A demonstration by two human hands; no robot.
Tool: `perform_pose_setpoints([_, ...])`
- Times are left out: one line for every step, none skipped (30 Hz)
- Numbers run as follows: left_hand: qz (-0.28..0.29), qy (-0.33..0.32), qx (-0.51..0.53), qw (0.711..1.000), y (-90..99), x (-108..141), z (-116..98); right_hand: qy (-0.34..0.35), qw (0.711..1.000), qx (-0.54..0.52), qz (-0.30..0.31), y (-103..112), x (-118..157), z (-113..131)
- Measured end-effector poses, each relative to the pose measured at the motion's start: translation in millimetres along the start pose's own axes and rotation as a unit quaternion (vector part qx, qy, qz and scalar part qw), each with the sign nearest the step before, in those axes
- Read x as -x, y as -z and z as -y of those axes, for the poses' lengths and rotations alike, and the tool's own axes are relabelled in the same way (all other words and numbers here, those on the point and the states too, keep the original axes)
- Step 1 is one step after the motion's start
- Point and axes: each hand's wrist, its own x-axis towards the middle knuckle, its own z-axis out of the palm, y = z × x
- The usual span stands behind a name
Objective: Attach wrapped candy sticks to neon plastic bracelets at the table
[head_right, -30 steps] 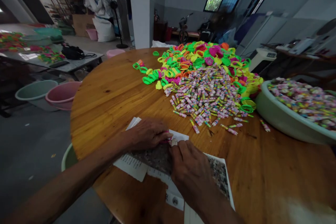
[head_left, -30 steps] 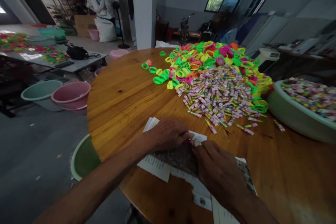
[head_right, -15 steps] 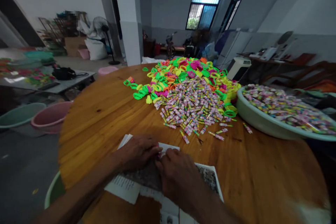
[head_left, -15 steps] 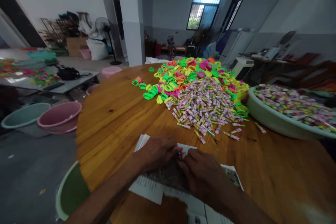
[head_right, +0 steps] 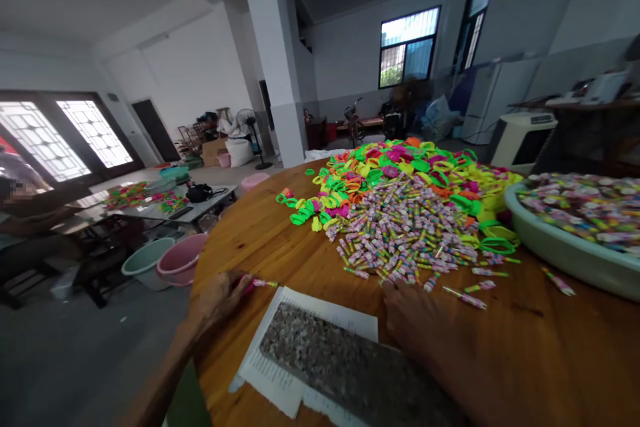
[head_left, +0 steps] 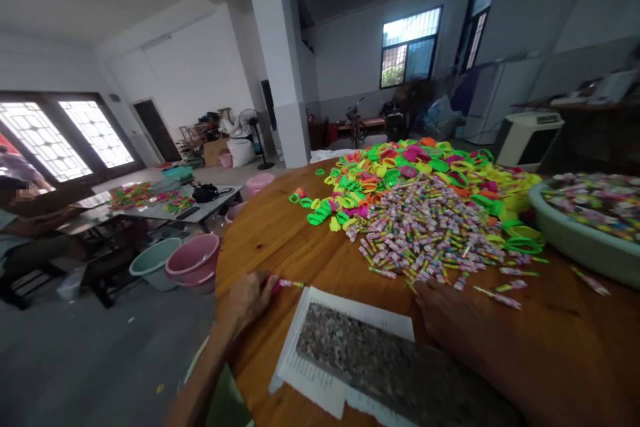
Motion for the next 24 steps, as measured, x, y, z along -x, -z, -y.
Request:
perform_pose_setpoints([0.003, 0.012, -0.015, 1.000, 0.8, 0, 1, -0.006, 1.000, -0.011, 0.013, 0, -1, 1])
perform_pose_setpoints([0.001, 0.025, -0.028, 0.999, 1.9, -2, 0, -0.012, 0.999, -0.026, 0.026, 1, -1, 3])
perform_pose_setpoints([-0.012, 0.034, -0.041, 0.998, 3.1, -6, -3, -0.017, 0.998, -0.043, 0.042, 3, -1, 5])
perform_pose_setpoints([-0.033, 0.031, -0.054, 0.998, 4.1, -11, -7, -0.023, 0.996, -0.062, 0.057, 5, -1, 6])
perform_pose_setpoints([-0.057, 0.016, -0.064, 0.996, 4.5, -17, -14, -0.029, 0.994, -0.080, 0.071, 8, 0, 8])
perform_pose_setpoints([-0.079, -0.007, -0.071, 0.994, 3.8, -24, -24, -0.037, 0.991, -0.095, 0.083, 12, 1, 10])
perform_pose_setpoints([-0.092, -0.038, -0.071, 0.993, 2.0, -31, -36, -0.046, 0.989, -0.108, 0.093, 17, 1, 11])
perform_pose_setpoints([-0.086, -0.080, -0.064, 0.991, -1.2, -38, -50, -0.053, 0.986, -0.120, 0.103, 23, 2, 11])
perform_pose_setpoints([-0.065, -0.130, -0.050, 0.988, -5.5, -44, -66, -0.055, 0.983, -0.132, 0.112, 29, 2, 12])
perform_pose_setpoints([-0.036, -0.184, -0.032, 0.982, -10.8, -50, -84, -0.048, 0.981, -0.145, 0.120, 35, 3, 11])
perform_pose_setpoints([-0.007, -0.238, -0.017, 0.971, -16.8, -55, -102, -0.037, 0.978, -0.158, 0.128, 41, 3, 10])
perform_pose_setpoints([0.017, -0.289, -0.004, 0.957, -23.0, -59, -120, -0.024, 0.975, -0.172, 0.137, 47, 3, 9])
perform_pose_setpoints([0.036, -0.331, 0.002, 0.943, -29.1, -62, -136, -0.010, 0.972, -0.185, 0.146, 51, 3, 7])
perform_pose_setpoints([0.046, -0.358, 0.000, 0.933, -35.0, -65, -152, 0.002, 0.969, -0.194, 0.156, 55, 2, 5])
perform_pose_setpoints([0.048, -0.368, -0.011, 0.929, -40.5, -67, -165, 0.011, 0.966, -0.197, 0.165, 57, 2, 4])
perform_pose_setpoints([0.047, -0.370, -0.025, 0.928, -45.3, -70, -176, 0.015, 0.965, -0.196, 0.173, 58, 2, 2])
perform_pose_setpoints([0.045, -0.370, -0.037, 0.927, -49.5, -73, -184, 0.015, 0.965, -0.192, 0.177, 57, 2, 1])
perform_pose_setpoints([0.044, -0.371, -0.046, 0.927, -53.0, -76, -191, 0.016, 0.966, -0.187, 0.179, 56, 3, 0])
perform_pose_setpoints([0.044, -0.373, -0.052, 0.925, -55.9, -79, -196, 0.018, 0.968, -0.177, 0.179, 53, 3, -1])
perform_pose_setpoints([0.046, -0.376, -0.053, 0.924, -58.1, -82, -199, 0.021, 0.970, -0.166, 0.176, 50, 4, -2])
perform_pose_setpoints([0.048, -0.380, -0.048, 0.923, -59.8, -84, -201, 0.025, 0.972, -0.156, 0.171, 47, 5, -2])
perform_pose_setpoints([0.051, -0.382, -0.040, 0.922, -61.1, -85, -202, 0.030, 0.975, -0.146, 0.167, 45, 6, -2])
perform_pose_setpoints([0.052, -0.382, -0.032, 0.922, -62.1, -85, -202, 0.033, 0.977, -0.137, 0.163, 42, 7, -3])
perform_pose_setpoints([0.052, -0.382, -0.026, 0.922, -62.8, -85, -201, 0.035, 0.978, -0.131, 0.157, 41, 8, -3])
